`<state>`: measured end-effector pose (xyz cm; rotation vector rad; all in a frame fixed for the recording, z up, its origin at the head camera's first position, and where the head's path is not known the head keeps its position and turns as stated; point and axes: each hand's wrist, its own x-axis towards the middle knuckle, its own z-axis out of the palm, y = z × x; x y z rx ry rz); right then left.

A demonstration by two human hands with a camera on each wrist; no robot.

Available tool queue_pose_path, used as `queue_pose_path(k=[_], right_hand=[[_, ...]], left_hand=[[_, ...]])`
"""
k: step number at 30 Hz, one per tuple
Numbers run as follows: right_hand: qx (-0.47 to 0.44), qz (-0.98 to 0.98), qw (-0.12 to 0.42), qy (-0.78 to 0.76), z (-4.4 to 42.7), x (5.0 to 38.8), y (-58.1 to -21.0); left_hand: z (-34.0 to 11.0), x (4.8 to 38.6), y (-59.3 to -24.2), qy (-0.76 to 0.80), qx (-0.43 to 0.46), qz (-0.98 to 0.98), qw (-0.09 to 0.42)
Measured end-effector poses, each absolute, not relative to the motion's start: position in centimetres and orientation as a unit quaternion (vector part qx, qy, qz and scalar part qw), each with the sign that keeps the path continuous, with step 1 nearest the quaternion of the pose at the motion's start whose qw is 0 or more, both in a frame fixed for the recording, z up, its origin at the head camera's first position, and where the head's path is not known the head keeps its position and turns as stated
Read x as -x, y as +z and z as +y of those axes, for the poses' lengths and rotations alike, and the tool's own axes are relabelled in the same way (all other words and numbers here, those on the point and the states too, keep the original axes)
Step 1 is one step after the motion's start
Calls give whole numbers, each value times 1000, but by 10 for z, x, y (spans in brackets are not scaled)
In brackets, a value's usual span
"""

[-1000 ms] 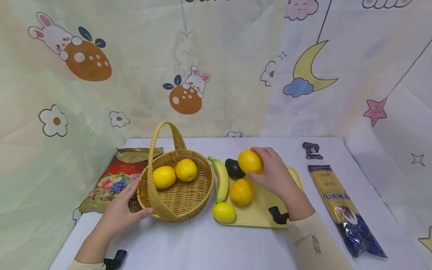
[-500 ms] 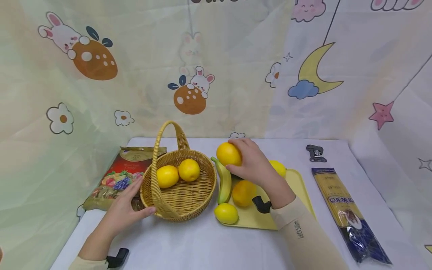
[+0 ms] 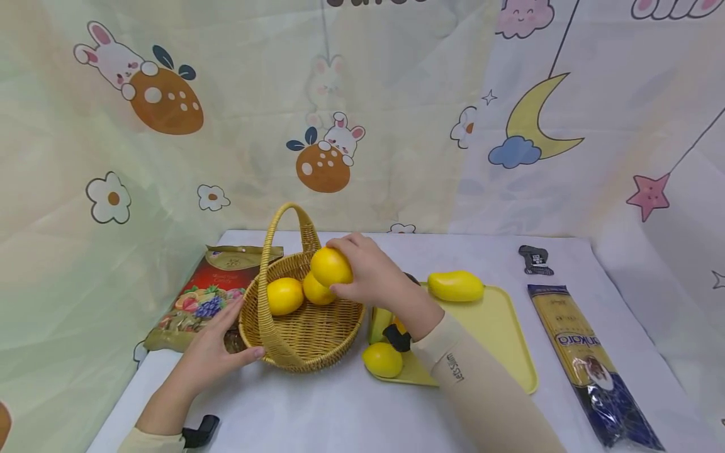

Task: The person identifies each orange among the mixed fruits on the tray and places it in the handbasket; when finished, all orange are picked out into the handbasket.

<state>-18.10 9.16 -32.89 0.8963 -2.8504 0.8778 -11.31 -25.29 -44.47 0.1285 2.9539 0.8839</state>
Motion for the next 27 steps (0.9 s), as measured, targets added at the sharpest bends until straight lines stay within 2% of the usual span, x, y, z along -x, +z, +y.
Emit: queue_pose_path(k=[11,27], right_hand=[[-352,-905,-39,233,38,186,-340],[-430,-891,-87,119,-8,187,-358]], left_hand=[[-252,113,-443,291,-36,955,34],[-252,112,-441,294,-37,954,36]])
